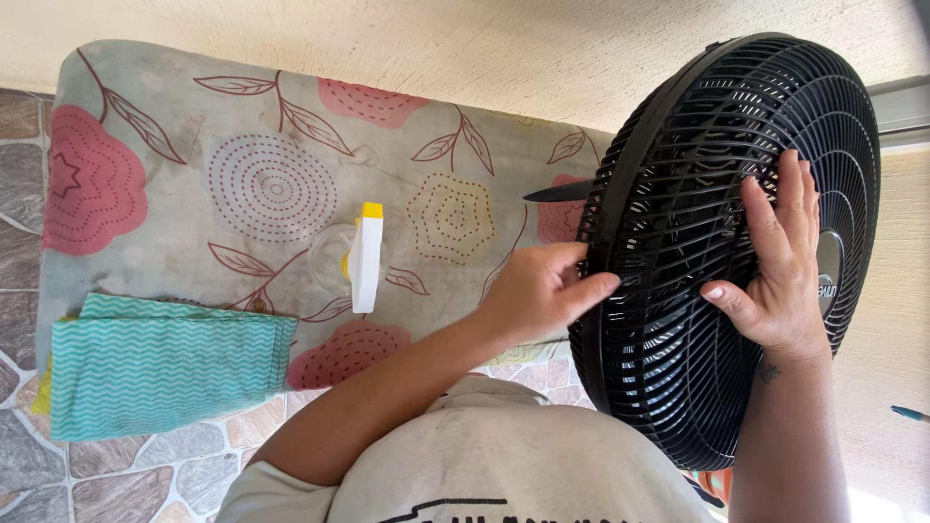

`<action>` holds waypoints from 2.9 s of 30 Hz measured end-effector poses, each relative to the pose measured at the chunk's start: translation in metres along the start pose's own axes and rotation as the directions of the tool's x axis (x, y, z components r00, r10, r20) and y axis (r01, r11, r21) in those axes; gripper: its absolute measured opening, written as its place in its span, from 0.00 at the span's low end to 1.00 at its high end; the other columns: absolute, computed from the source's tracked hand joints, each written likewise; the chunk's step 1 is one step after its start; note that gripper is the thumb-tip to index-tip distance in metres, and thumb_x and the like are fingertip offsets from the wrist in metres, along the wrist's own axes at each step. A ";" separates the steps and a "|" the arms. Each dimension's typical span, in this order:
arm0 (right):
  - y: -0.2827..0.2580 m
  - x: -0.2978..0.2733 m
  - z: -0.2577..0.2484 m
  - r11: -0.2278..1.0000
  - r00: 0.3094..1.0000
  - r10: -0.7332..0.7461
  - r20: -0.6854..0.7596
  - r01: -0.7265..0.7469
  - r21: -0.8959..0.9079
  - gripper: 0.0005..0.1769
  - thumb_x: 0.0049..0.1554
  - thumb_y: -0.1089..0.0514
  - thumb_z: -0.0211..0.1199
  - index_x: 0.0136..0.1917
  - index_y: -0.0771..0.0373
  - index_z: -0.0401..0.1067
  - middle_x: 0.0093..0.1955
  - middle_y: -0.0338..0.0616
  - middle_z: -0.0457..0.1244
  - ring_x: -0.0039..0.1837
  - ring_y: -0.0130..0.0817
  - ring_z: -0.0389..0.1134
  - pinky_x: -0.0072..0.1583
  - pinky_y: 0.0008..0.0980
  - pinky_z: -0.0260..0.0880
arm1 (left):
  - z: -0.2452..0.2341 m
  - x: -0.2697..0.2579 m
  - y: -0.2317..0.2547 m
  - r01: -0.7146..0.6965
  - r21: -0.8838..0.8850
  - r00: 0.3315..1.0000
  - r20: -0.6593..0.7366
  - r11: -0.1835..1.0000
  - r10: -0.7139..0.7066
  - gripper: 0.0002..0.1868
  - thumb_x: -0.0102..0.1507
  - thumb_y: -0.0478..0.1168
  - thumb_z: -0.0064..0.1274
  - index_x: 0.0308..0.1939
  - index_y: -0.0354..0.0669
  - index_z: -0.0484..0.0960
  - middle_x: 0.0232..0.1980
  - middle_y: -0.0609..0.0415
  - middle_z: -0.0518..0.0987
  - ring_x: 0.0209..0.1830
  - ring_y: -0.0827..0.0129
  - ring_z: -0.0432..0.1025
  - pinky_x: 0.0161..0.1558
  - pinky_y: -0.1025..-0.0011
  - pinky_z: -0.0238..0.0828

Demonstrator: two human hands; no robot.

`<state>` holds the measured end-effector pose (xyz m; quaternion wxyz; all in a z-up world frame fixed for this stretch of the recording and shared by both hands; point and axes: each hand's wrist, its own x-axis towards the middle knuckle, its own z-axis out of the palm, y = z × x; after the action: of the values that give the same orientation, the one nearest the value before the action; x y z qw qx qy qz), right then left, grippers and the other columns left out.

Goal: The person assembles a black pedestal fan by hand. They secure the fan blades to the motor hub, attach the front and rear grilles, and then connect the fan head to the stand base.

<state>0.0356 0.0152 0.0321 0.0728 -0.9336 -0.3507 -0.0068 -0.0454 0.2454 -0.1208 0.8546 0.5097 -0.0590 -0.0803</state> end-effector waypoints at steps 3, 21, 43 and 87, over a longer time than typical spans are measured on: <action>0.003 -0.001 -0.003 0.996 0.999 -0.001 -0.047 0.005 0.086 0.49 0.61 0.27 0.57 0.78 0.67 0.61 0.85 0.65 0.47 0.88 0.63 0.44 0.86 0.59 0.40 | -0.013 0.011 -0.006 0.181 0.178 0.983 -0.069 0.967 -0.171 0.27 0.60 0.63 0.56 0.40 0.43 0.88 0.30 0.54 0.85 0.26 0.72 0.78 0.30 0.69 0.76; -0.009 -0.030 0.001 0.994 0.986 0.078 -0.150 -0.065 0.090 0.38 0.52 0.45 0.70 0.69 0.69 0.70 0.79 0.59 0.57 0.85 0.55 0.53 0.84 0.54 0.45 | 0.010 0.166 -0.009 0.270 -0.217 0.963 0.060 0.938 -0.263 0.37 0.64 0.59 0.49 0.74 0.48 0.67 0.69 0.44 0.75 0.67 0.61 0.69 0.64 0.62 0.65; -0.025 -0.019 0.004 0.991 0.985 0.040 -0.169 -0.017 0.134 0.38 0.48 0.47 0.75 0.67 0.66 0.71 0.77 0.56 0.58 0.81 0.55 0.54 0.80 0.58 0.46 | 0.005 0.261 0.004 0.122 0.322 0.992 -0.008 0.939 -0.126 0.20 0.62 0.49 0.52 0.46 0.38 0.89 0.43 0.45 0.89 0.42 0.62 0.84 0.48 0.68 0.78; 0.136 -0.093 -0.026 0.989 0.989 0.148 -0.003 -0.148 -0.011 0.44 0.58 0.27 0.55 0.76 0.56 0.61 0.81 0.51 0.47 0.82 0.50 0.45 0.75 0.64 0.39 | 0.097 0.120 0.026 -0.091 0.996 0.983 0.088 0.011 0.162 0.45 0.60 0.68 0.56 0.73 0.48 0.70 0.82 0.35 0.52 0.82 0.35 0.43 0.69 0.28 0.36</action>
<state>0.0562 -0.1505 0.0343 0.0683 -0.9574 -0.2805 -0.0043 0.0564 0.1502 -0.0496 0.2603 0.9550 -0.1217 0.0734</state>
